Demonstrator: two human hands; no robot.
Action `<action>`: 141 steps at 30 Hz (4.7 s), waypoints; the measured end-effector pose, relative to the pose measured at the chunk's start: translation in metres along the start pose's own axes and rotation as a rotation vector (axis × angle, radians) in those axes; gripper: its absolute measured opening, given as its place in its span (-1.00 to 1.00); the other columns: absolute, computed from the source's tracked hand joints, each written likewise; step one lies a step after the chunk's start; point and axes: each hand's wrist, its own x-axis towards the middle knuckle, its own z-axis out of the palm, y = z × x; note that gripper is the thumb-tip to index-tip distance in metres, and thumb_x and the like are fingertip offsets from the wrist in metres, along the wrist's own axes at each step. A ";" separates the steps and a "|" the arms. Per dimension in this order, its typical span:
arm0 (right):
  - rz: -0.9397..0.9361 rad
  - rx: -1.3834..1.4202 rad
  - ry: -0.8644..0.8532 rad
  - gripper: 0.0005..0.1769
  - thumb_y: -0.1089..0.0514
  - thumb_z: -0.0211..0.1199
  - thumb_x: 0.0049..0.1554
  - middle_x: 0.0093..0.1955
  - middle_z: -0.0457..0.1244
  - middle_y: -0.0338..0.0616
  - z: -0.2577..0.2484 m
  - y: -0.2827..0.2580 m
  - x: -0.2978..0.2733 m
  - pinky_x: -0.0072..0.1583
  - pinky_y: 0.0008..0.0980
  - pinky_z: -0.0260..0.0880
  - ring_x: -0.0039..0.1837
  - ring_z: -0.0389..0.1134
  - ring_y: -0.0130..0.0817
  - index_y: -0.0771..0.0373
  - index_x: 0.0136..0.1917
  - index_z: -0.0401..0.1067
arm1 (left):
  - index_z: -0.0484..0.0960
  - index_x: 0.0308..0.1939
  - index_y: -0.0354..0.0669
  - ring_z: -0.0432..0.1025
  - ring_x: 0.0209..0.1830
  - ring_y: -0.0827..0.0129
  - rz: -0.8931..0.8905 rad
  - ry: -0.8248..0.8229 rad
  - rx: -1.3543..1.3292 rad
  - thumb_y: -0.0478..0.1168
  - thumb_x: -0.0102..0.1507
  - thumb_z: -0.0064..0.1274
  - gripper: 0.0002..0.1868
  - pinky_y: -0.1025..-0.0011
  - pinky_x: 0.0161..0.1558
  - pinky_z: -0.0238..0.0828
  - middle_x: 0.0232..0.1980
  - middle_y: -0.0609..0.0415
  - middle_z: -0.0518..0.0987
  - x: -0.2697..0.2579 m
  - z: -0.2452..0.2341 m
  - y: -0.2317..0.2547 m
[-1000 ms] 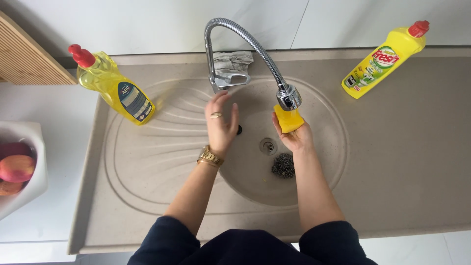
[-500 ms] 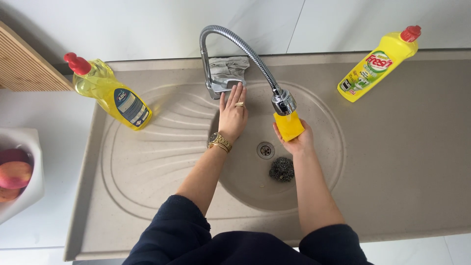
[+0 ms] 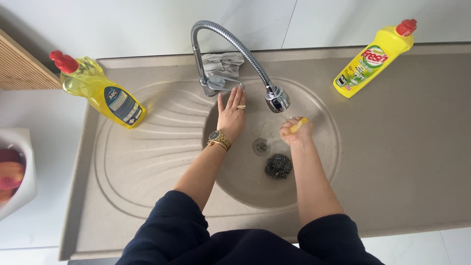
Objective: Cleaning a dining table using a soapy sponge
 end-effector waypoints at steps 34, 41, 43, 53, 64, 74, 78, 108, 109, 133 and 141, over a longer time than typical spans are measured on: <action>0.574 -0.093 -0.479 -0.58 0.03 0.07 0.25 0.42 0.22 0.27 0.058 0.113 -0.156 0.46 0.09 0.24 0.47 0.19 0.28 0.33 0.20 0.51 | 0.52 0.28 -0.34 0.59 0.11 -0.06 -0.985 0.733 -1.759 -0.15 0.49 -0.22 -0.60 0.04 0.31 0.43 0.01 -0.35 0.69 -0.242 -0.135 0.053; 0.627 -0.030 -0.678 -0.54 0.00 -0.03 0.31 0.47 0.19 0.18 0.082 0.193 -0.176 0.62 0.05 -0.06 0.57 0.09 0.13 0.28 0.29 0.48 | 0.41 0.46 -0.25 0.29 0.45 -0.13 -0.798 0.499 -2.926 0.59 0.34 -0.28 0.03 -0.04 0.45 0.09 0.43 -0.24 0.42 -0.214 -0.136 0.114; 0.632 -0.041 -0.656 -0.52 -0.02 -0.06 0.32 0.46 0.21 0.15 0.079 0.201 -0.172 0.62 0.08 -0.08 0.57 0.10 0.13 0.26 0.31 0.47 | 0.36 0.49 -0.29 0.29 0.45 -0.15 -0.790 0.503 -2.978 0.65 0.32 -0.26 0.11 -0.06 0.45 0.14 0.46 -0.26 0.39 -0.207 -0.135 0.102; 0.748 -0.272 -0.584 -0.58 -0.01 0.03 0.27 0.38 0.26 0.19 0.098 0.203 -0.217 0.48 0.17 0.16 0.46 0.23 0.17 0.21 0.23 0.52 | 0.54 0.29 -0.23 0.52 0.23 0.06 -0.659 1.087 -2.691 0.48 0.32 -0.11 -0.13 0.13 0.29 0.43 0.28 -0.14 0.58 -0.254 -0.155 -0.007; 0.971 -0.522 -0.616 -0.68 0.11 0.16 0.16 0.24 0.40 0.12 0.142 0.346 -0.266 0.36 -0.04 0.46 0.35 0.41 0.11 0.30 0.05 0.62 | 0.77 -0.25 0.06 0.59 -0.40 0.36 -1.013 2.078 -1.747 0.02 0.35 0.07 -0.75 0.35 -0.22 0.63 -0.37 0.19 0.69 -0.629 -0.205 -0.028; 1.248 -0.718 -0.635 -0.62 0.24 0.17 0.13 0.19 0.37 0.17 0.095 0.509 -0.439 0.21 -0.12 0.57 0.23 0.40 0.09 0.40 0.19 0.52 | 0.65 -0.26 -0.02 0.38 -0.52 0.48 -1.219 2.740 -0.678 -0.08 0.30 0.06 -0.84 0.46 -0.39 0.37 -0.45 0.23 0.53 -0.895 -0.320 0.203; 1.472 -0.870 -0.763 -0.42 0.06 0.13 0.13 0.25 0.32 0.25 0.045 0.581 -0.511 0.25 -0.06 0.45 0.22 0.34 0.18 0.45 0.33 0.40 | 0.61 -0.25 -0.09 0.35 -0.47 0.43 -1.322 2.830 -0.409 -0.14 0.35 0.02 -0.84 0.43 -0.34 0.31 -0.40 0.16 0.51 -0.949 -0.344 0.273; 1.961 -1.801 -1.032 -0.50 0.06 0.52 0.07 0.03 0.33 0.01 -0.319 0.952 -0.895 -0.13 -0.40 0.51 -0.08 0.43 -0.21 0.34 0.12 0.37 | 0.24 0.56 -0.07 -0.02 0.64 0.05 -2.930 1.627 -0.386 0.21 0.44 -0.09 -0.28 0.05 0.47 0.13 0.59 -0.17 0.14 -1.057 -0.262 0.387; 1.971 -1.819 -1.036 -0.50 0.06 0.52 0.07 0.03 0.33 0.01 -0.331 0.970 -0.900 -0.13 -0.40 0.51 -0.08 0.43 -0.21 0.34 0.12 0.37 | 0.24 0.56 -0.07 -0.02 0.64 0.05 -2.938 1.650 -0.386 0.21 0.44 -0.09 -0.28 0.05 0.47 0.13 0.59 -0.17 0.14 -1.055 -0.273 0.378; 1.267 -1.825 -2.509 -0.51 -0.23 0.10 0.37 -0.01 0.31 0.00 -0.446 1.094 -0.931 -0.20 -0.33 0.56 -0.07 0.44 -0.22 0.20 0.28 0.24 | -0.28 0.69 -0.03 -0.32 0.68 -0.22 -3.310 0.932 -0.606 -0.01 0.00 0.49 0.44 -0.14 0.53 -0.10 0.71 -0.31 -0.31 -1.082 -0.212 0.370; -0.492 -0.469 -4.534 0.26 0.70 -0.05 -0.05 0.72 -0.65 -0.20 -0.399 1.044 -0.870 0.60 0.01 -0.71 0.68 -0.69 -0.30 -0.06 0.67 -0.50 | -0.68 0.60 0.19 -0.72 0.69 0.00 -3.268 0.815 -0.821 -0.03 0.04 0.58 0.63 0.10 0.59 -0.46 0.67 -0.03 -0.77 -1.082 -0.198 0.380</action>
